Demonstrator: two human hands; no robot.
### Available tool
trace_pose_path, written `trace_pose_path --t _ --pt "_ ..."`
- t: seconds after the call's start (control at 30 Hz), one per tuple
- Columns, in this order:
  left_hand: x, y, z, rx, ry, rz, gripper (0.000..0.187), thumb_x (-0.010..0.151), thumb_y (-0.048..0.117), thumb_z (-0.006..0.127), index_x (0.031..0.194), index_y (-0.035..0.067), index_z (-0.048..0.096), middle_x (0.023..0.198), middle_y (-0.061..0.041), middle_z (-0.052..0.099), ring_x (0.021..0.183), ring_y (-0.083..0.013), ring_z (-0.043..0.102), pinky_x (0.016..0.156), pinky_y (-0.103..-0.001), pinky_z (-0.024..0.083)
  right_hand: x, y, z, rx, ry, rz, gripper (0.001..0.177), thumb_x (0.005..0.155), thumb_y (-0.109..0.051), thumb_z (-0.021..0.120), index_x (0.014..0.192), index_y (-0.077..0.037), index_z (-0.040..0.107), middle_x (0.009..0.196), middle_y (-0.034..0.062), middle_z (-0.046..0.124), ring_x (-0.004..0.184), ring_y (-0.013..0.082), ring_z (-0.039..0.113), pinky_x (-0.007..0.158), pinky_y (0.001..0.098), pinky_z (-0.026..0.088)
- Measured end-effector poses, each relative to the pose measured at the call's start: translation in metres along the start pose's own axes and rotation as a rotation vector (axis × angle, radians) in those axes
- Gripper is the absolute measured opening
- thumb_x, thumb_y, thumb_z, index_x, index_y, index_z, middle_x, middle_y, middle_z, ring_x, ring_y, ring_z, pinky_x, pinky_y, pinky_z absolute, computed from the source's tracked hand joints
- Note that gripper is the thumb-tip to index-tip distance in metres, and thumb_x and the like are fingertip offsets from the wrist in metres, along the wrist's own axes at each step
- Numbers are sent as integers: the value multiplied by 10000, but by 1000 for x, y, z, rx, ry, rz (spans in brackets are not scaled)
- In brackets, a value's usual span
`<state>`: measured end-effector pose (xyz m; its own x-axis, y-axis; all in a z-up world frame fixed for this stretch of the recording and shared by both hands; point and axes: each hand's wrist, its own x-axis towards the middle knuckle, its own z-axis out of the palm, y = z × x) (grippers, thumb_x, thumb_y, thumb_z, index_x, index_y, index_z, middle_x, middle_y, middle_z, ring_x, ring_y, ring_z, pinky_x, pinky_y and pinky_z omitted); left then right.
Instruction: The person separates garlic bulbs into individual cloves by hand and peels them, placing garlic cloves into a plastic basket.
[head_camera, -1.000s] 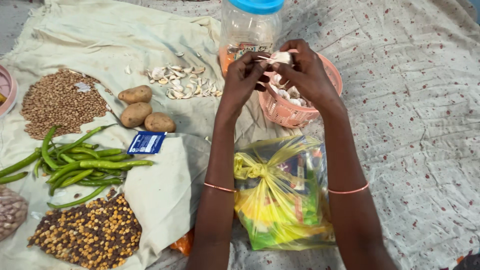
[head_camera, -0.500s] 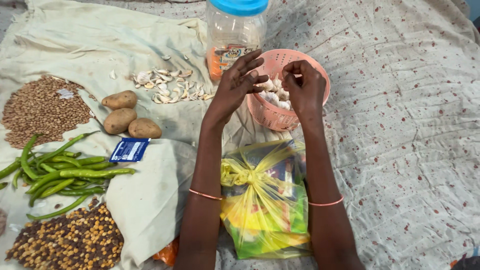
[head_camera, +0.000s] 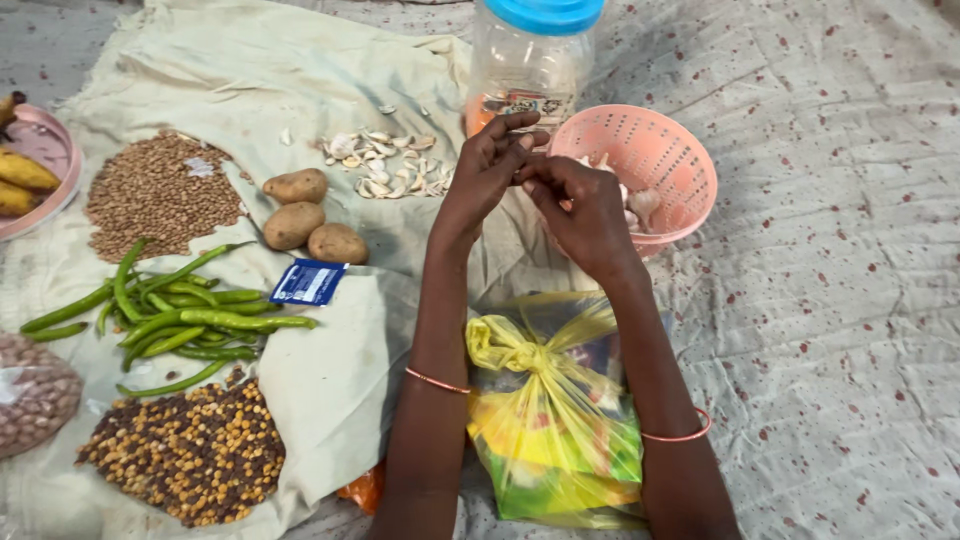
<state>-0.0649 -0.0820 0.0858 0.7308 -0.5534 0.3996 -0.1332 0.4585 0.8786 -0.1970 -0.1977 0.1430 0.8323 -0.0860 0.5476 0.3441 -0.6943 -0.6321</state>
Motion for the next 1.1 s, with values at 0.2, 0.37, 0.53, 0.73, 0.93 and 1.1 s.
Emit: trace_pose_path --t 0.2,0.37,0.53,0.73,0.93,1.1 --pt "2 -19 -14 -48 46 -35 405 1032 135 588 1410 -4 552 1191 -156 731 970 -167 734 872 -327 611 -1 0 10 -41 -64 -86 182 980 -82 731 1143 -8 696 953 123 767 836 205 774 735 322 615" --pt "4 -23 -26 -13 98 -60 385 1009 104 554 1380 2 555 1167 -137 736 933 -158 719 816 -317 600 -2 -8 17 -19 -112 -67 192 956 -81 727 1139 -23 727 909 115 763 719 181 724 650 321 564" --pt "-4 -13 -33 142 196 -54 414 937 90 584 1344 31 624 951 -56 740 898 -75 694 676 -247 495 -3 -12 25 -93 -169 -35 184 961 -107 716 1128 -34 741 858 110 744 617 161 640 587 331 521" --pt "-17 8 -40 280 374 -127 325 945 168 658 1248 54 687 774 -1 642 631 -65 503 574 -254 454 -4 -10 31 -117 -220 35 193 957 -127 715 1122 -29 740 840 105 745 605 164 626 582 348 513" --pt "-18 -19 -70 223 458 -40 320 956 145 639 1252 40 696 844 9 686 660 -74 534 582 -275 449 -5 -6 45 -118 -299 -86 201 949 -134 708 1113 -20 739 958 143 758 732 261 724 669 381 569" --pt "-16 -66 -95 465 686 120 204 971 138 669 1145 55 733 938 -48 774 834 -146 711 737 -312 550 -6 -6 58 -270 -482 -38 224 957 -195 683 1113 -48 746 908 160 746 786 333 726 721 439 561"
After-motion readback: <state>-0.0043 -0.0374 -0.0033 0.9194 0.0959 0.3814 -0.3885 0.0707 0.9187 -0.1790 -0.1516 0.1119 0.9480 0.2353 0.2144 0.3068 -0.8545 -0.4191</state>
